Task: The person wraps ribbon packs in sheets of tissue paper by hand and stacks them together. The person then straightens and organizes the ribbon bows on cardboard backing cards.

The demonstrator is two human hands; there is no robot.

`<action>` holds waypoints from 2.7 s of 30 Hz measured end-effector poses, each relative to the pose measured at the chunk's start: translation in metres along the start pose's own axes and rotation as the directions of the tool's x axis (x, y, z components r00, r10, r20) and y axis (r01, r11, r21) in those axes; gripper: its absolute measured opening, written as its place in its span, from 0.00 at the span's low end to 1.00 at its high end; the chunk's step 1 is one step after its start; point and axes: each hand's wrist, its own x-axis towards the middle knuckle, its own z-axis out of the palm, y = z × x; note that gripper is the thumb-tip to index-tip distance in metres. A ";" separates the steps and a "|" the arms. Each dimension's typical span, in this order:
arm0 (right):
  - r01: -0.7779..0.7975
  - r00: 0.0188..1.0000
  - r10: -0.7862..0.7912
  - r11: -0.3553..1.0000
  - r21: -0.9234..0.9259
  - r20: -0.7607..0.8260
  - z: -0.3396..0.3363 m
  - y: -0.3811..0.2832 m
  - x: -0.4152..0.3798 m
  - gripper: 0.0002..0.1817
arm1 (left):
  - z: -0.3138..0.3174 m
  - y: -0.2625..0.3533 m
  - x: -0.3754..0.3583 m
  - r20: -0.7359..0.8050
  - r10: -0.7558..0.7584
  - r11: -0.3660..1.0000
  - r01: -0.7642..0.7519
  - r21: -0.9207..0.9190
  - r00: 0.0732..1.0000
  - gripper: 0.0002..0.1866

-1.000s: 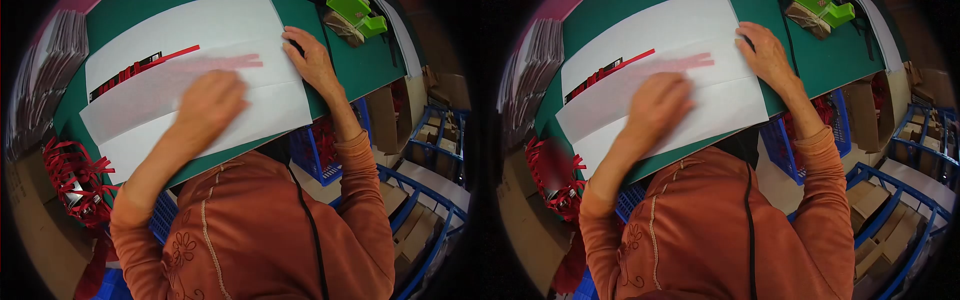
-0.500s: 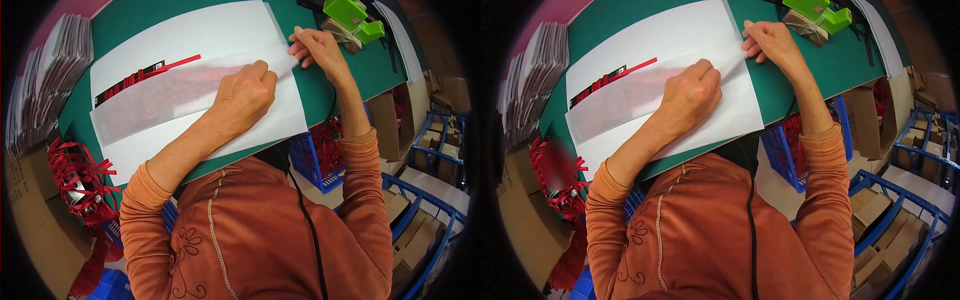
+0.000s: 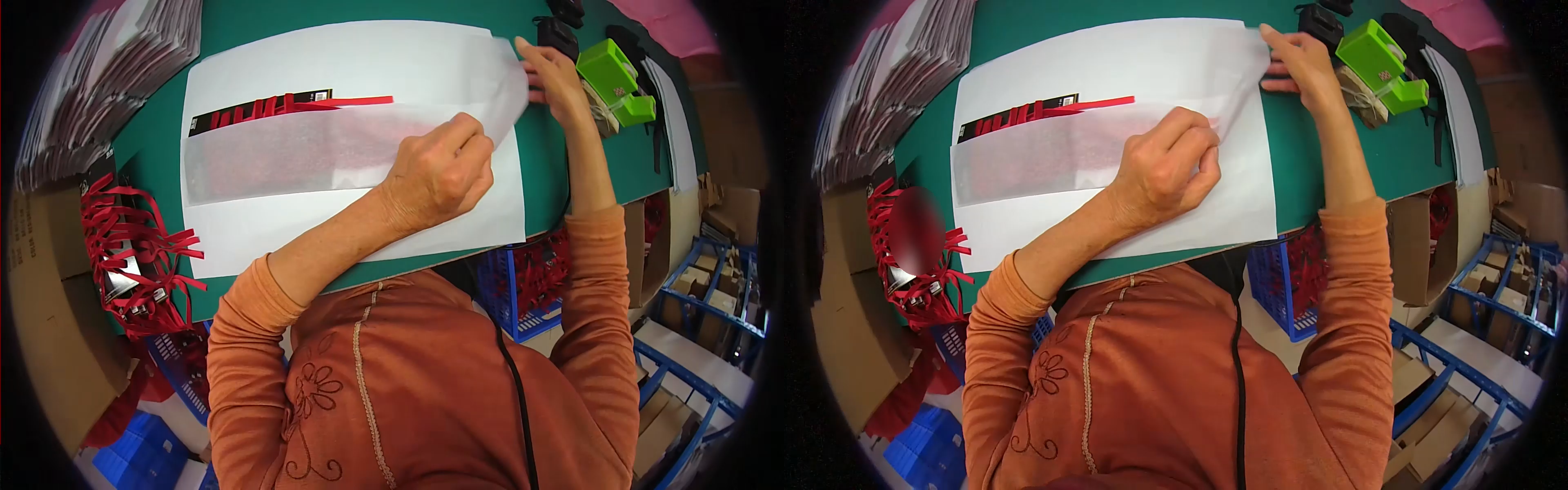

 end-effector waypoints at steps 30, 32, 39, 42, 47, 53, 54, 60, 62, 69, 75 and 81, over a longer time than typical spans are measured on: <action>0.942 0.336 -0.890 0.313 -0.122 0.308 -0.011 -0.012 -0.087 0.08 | -0.208 -0.110 -0.044 0.178 -0.892 0.254 0.786 -0.563 0.416 0.20; 0.943 0.332 -0.882 0.306 -0.129 0.334 -0.012 -0.005 -0.092 0.08 | -0.216 -0.117 -0.045 0.305 -0.905 -0.036 0.664 -0.747 0.295 0.26; 0.915 0.401 -0.854 0.395 -0.088 0.333 -0.015 0.016 -0.088 0.09 | -0.201 -0.117 -0.032 0.139 -0.987 -0.035 0.738 -0.674 0.080 0.24; 0.850 0.510 -0.810 0.525 -0.030 0.290 -0.020 0.030 -0.070 0.09 | -0.192 -0.118 -0.033 -0.057 -0.998 0.062 0.725 -0.686 0.032 0.18; 0.659 0.726 -0.667 0.745 0.108 0.168 -0.029 0.060 -0.040 0.08 | -0.188 -0.108 -0.047 -0.129 -0.986 0.168 0.572 -0.803 0.109 0.16; 0.639 0.757 -0.636 0.768 0.034 0.153 -0.030 0.069 -0.039 0.05 | -0.180 -0.105 -0.057 -0.212 -0.970 0.243 0.473 -0.847 0.119 0.14; 0.654 0.745 -0.646 0.756 0.008 0.163 -0.030 0.069 -0.038 0.05 | -0.180 -0.105 -0.058 -0.224 -0.967 0.253 0.464 -0.849 0.119 0.13; 0.670 0.740 -0.644 0.732 -0.121 0.196 -0.033 0.067 -0.041 0.05 | -0.175 -0.110 -0.066 -0.265 -0.960 0.279 0.423 -0.862 0.094 0.07; 0.654 0.755 -0.624 0.741 -0.154 0.202 -0.030 0.063 -0.042 0.06 | -0.175 -0.112 -0.068 -0.294 -0.954 0.295 0.404 -0.866 0.066 0.05; 0.706 0.706 -0.628 0.662 -0.251 0.327 -0.031 0.055 -0.045 0.08 | -0.173 -0.108 -0.063 -0.332 -0.943 0.315 0.412 -0.855 0.032 0.04; 0.730 0.671 -0.524 0.588 -0.348 0.524 -0.043 0.030 -0.043 0.08 | -0.165 -0.109 -0.063 -0.342 -0.939 0.325 0.464 -0.824 0.049 0.05; 0.762 0.601 -0.529 0.605 -0.231 0.599 0.002 -0.045 -0.055 0.13 | -0.168 -0.108 -0.064 -0.361 -0.928 0.356 0.486 -0.798 0.088 0.05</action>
